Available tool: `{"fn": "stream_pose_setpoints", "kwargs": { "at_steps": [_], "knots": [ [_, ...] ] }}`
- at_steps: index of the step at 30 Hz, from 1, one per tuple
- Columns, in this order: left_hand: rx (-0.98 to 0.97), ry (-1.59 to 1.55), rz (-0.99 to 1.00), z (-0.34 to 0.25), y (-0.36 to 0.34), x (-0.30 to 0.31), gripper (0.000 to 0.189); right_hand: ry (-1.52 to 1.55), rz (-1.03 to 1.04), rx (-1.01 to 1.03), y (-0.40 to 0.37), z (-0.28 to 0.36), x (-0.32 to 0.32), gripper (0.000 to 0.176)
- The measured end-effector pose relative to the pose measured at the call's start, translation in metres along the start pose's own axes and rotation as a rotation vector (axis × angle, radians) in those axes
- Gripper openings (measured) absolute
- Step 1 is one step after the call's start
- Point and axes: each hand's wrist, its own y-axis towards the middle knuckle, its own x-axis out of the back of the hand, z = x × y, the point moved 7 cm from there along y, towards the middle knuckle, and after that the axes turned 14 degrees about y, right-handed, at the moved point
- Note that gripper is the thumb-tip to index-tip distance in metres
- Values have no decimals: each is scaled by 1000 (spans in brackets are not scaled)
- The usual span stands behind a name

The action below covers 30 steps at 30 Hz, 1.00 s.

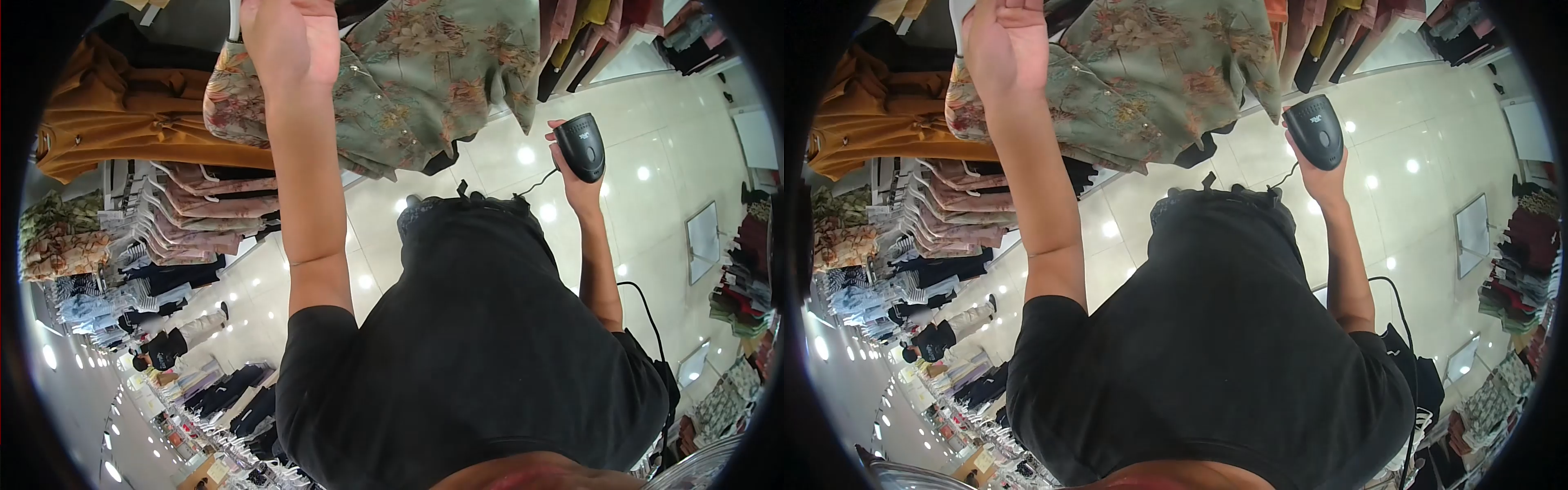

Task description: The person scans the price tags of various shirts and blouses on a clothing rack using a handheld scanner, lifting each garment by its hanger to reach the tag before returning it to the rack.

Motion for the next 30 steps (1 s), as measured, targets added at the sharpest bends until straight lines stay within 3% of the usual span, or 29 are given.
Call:
{"fn": "stream_pose_setpoints", "kwargs": {
  "at_steps": [6,8,9,10,12,13,14,17,18,19,20,21,22,24,25,26,27,28,29,30],
  "knots": [
    [-34,85,-16,-18,5,4,22,36,115,-111,0,-42,2,27],
    [-31,89,-7,-32,7,3,22,0,277,-182,-2,-59,-11,29],
    [-49,71,9,-41,9,-1,22,-16,398,-282,-3,-62,-21,42],
    [-55,78,4,-53,12,-3,22,-12,407,-280,0,-65,-28,42],
    [315,-502,16,-54,12,-15,23,3,560,-196,3,-71,-51,62],
    [-152,135,79,-84,8,-28,25,-65,642,-258,5,-84,-53,79],
    [35,-113,239,-90,23,-21,25,-63,655,-254,11,-94,-57,79],
    [16,-121,305,-118,32,-19,27,-208,653,-229,33,-140,-60,87],
    [-66,-109,431,-126,30,-29,29,-206,660,-225,38,-155,-61,87],
    [-149,-96,557,-133,28,-38,31,-214,627,-94,45,-161,-60,89],
    [-149,-89,554,-135,33,-36,31,-220,592,33,49,-170,-60,91],
    [-127,-123,599,-136,37,-36,32,-213,535,203,52,-172,-63,79],
    [-104,-157,642,-137,39,-36,33,-209,543,200,59,-182,-61,79],
    [-98,-100,634,-143,36,-38,34,-439,780,-98,59,-203,-75,58],
    [124,-167,668,-138,35,-36,35,-305,688,-103,57,-196,-77,47],
    [348,-237,694,-131,30,-33,35,-303,700,-102,53,-191,-75,47],
    [-10,-36,789,-124,25,-29,34,-305,749,-330,43,-168,-78,52],
    [-9,-37,780,-122,19,-23,34,-307,788,-563,35,-155,-74,59],
    [2,-44,470,-120,25,-3,34,-288,806,-647,33,-152,-65,59],
    [18,-55,162,-118,25,21,33,119,840,-567,29,-108,-81,54]
  ]
}}
